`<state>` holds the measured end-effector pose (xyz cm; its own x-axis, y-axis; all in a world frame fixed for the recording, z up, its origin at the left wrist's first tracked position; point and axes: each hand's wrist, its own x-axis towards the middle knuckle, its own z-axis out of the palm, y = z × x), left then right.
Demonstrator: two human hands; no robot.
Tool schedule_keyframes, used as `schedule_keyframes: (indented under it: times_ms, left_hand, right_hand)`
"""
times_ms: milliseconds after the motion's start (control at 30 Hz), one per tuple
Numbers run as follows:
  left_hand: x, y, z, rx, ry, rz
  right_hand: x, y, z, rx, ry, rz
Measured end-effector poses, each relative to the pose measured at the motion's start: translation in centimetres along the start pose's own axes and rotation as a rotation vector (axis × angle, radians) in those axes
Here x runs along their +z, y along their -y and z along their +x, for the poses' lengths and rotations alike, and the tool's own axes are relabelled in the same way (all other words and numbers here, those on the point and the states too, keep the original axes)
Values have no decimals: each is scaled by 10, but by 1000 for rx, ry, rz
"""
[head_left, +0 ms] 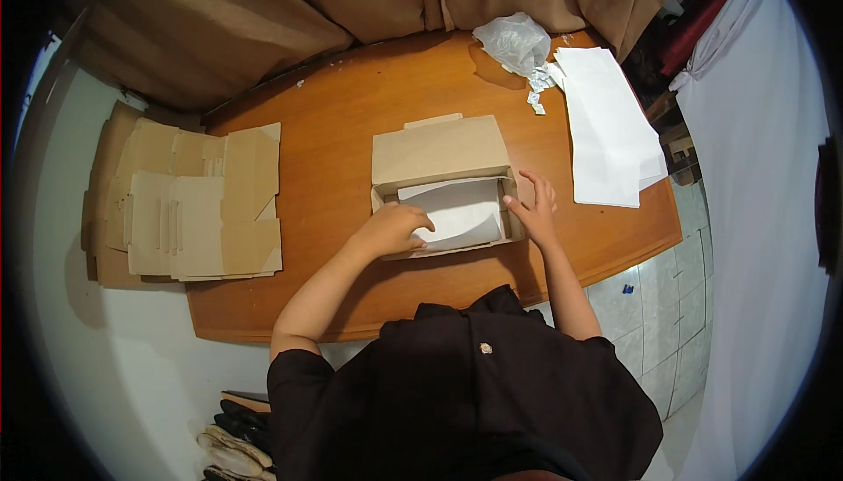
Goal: Folding cardboard boxes, inserting tissue paper, and stacking the completed boxes on a storage shelf.
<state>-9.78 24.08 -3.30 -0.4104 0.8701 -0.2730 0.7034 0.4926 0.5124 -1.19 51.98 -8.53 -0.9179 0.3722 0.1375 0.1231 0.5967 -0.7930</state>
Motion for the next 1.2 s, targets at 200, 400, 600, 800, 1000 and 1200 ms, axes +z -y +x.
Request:
schedule_keyframes:
  times_ms: [200,400,600,800,1000,1200]
  left_hand:
    - [21,-1,12,39,-107,102]
    - [34,-13,33,109,-487,433]
    - [55,-6,43,-71,-736,574]
    - [53,-3,43,-158,-775,511]
    - [54,6,34,-25,-835,441]
    - [56,15,14,80,-408,242]
  right_hand:
    - [0,6,0,-28,20,15]
    - [3,14,4,-60,2,-125]
    - [12,26,4,-204,43,-237]
    - [14,46,-9,-75,105,-399]
    - [24,25,-9,-215,171,-516]
    - [8,27,-17,-332,296,-466]
